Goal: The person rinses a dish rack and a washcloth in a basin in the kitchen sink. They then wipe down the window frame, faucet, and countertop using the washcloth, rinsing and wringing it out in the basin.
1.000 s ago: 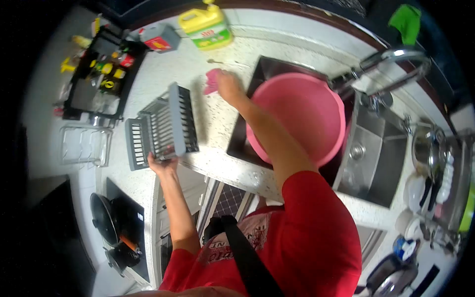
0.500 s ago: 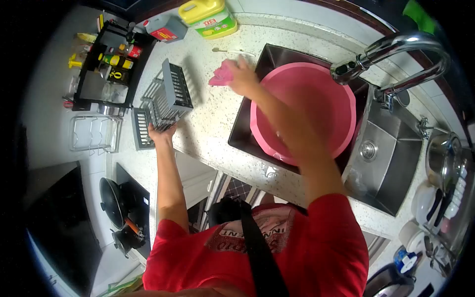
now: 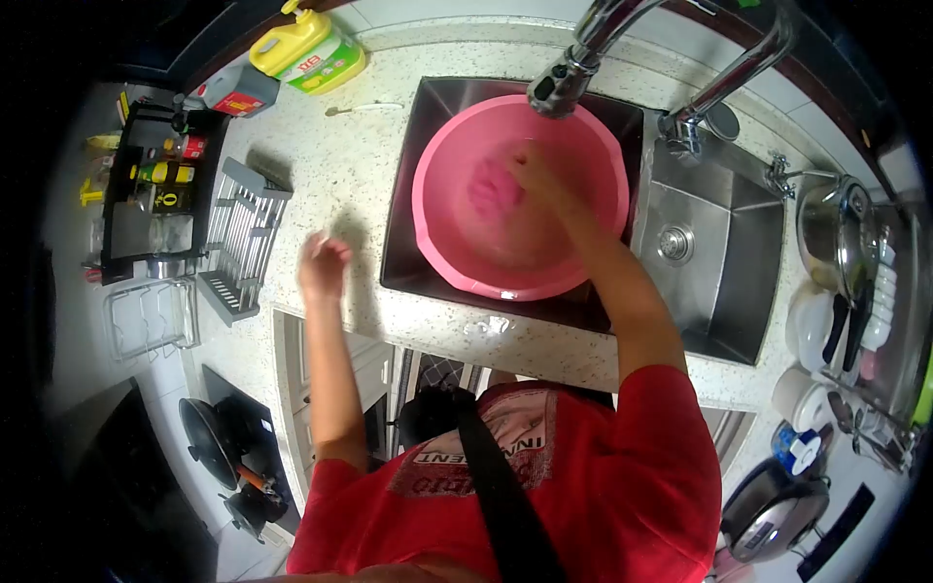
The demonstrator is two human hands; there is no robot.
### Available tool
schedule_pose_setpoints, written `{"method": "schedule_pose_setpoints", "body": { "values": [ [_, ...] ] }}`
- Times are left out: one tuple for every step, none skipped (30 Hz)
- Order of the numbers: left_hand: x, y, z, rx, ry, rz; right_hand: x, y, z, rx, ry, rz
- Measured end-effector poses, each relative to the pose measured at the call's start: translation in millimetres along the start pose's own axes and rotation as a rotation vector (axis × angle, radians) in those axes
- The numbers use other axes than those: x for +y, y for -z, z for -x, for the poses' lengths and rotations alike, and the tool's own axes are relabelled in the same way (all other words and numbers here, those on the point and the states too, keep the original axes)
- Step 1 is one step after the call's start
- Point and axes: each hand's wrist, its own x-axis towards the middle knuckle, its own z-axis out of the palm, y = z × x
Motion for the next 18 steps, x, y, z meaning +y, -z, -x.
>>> {"method": "schedule_pose_setpoints", "body": {
  "values": [
    [-26, -32, 2, -0.065, 0.000, -0.076, 16, 13, 9, 0.001, -0.001, 0.002],
    [-52, -66, 7, -0.101, 0.051, -0.187, 29, 24, 21, 0.020, 0.059, 0.142],
    [-79, -97, 12, -0.129, 0.145, -0.205, 46, 23, 23, 0.031, 0.087, 0.214],
    [-112, -105, -1, -0.181, 0.295, -0.337, 64, 22, 24, 0.044, 0.115, 0.285],
    [-151, -113, -14, -0.163, 0.458, -0.417, 95, 7, 19, 0.245, 0.160, 0.544],
    [-187, -122, -25, -0.143, 0.618, -0.491, 115, -3, 13, 0.447, 0.210, 0.803],
    [-216, -132, -32, -0.098, 0.759, -0.489, 113, -20, 17, 0.615, 0.197, 0.809],
    [-237, -136, -36, -0.048, 0.900, -0.481, 108, -43, 23, 0.778, 0.186, 0.809],
    [-253, -132, -43, -0.045, 0.896, -0.468, 120, -58, 19, 0.310, 0.182, 0.738],
    [-267, -128, -48, -0.036, 0.987, -0.192, 130, -70, 15, -0.150, 0.167, 0.648],
    [-252, -137, -38, -0.005, 0.994, -0.064, 72, -62, 30, -0.062, -0.050, 0.346],
    [-234, -147, -27, 0.028, 1.003, 0.063, 3, -53, 53, 0.028, -0.262, 0.041],
    [-253, -128, -48, -0.122, 0.760, 0.143, -2, -61, 61, 0.007, -0.080, 0.231],
    [-281, -101, -78, -0.269, 0.513, 0.214, -4, -68, 69, -0.010, 0.104, 0.415],
    [-290, -83, -100, -0.275, 0.513, 0.208, -41, -55, 89, 0.107, 0.411, 0.326],
    [-293, -67, -124, -0.602, 0.607, 0.470, -50, -59, 94, 0.207, 0.570, 0.391],
    [-284, -74, -123, -0.764, 0.647, 0.608, -51, -61, 87, 0.195, 0.551, 0.361],
    [-275, -80, -122, -0.931, 0.695, 0.729, -47, -64, 81, 0.176, 0.532, 0.328]
  ]
}}
